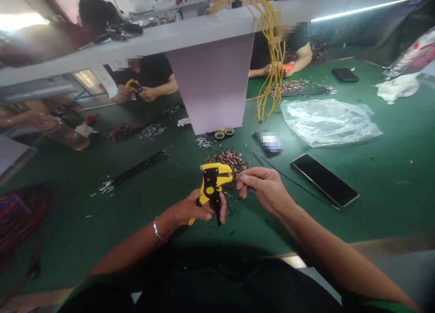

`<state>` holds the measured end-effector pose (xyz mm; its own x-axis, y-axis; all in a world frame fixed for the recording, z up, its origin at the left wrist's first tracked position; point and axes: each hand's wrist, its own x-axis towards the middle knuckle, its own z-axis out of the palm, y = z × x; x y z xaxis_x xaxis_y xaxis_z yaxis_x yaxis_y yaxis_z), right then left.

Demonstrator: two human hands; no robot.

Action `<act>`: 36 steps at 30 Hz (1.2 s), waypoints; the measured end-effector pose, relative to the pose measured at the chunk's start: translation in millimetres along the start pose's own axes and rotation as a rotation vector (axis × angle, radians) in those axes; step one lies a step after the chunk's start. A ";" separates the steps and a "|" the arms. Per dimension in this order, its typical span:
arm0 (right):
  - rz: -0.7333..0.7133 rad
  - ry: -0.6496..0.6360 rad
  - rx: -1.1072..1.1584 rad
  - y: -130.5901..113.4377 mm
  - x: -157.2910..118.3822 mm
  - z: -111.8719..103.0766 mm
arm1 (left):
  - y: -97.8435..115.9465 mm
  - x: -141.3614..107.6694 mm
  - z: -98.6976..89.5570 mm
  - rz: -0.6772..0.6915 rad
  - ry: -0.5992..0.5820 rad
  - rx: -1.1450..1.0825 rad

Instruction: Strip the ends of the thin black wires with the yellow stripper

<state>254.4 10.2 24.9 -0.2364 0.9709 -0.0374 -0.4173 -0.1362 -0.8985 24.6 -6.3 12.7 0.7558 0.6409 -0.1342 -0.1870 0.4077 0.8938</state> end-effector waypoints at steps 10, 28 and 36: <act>0.012 0.016 -0.009 0.7 0.4 0.6 | -2.0 -0.5 0.6 -0.002 0.010 -0.029; 0.016 0.016 -0.024 -0.8 1.1 1.2 | -6.7 -3.1 -1.9 0.004 0.059 0.026; 0.006 0.007 -0.028 -1.0 0.6 0.8 | -9.0 -3.4 -2.5 -0.007 0.089 0.041</act>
<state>253.9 10.8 26.2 -0.2322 0.9716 -0.0460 -0.3911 -0.1365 -0.9102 22.2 -10.6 4.0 0.6977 0.6944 -0.1762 -0.1551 0.3866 0.9091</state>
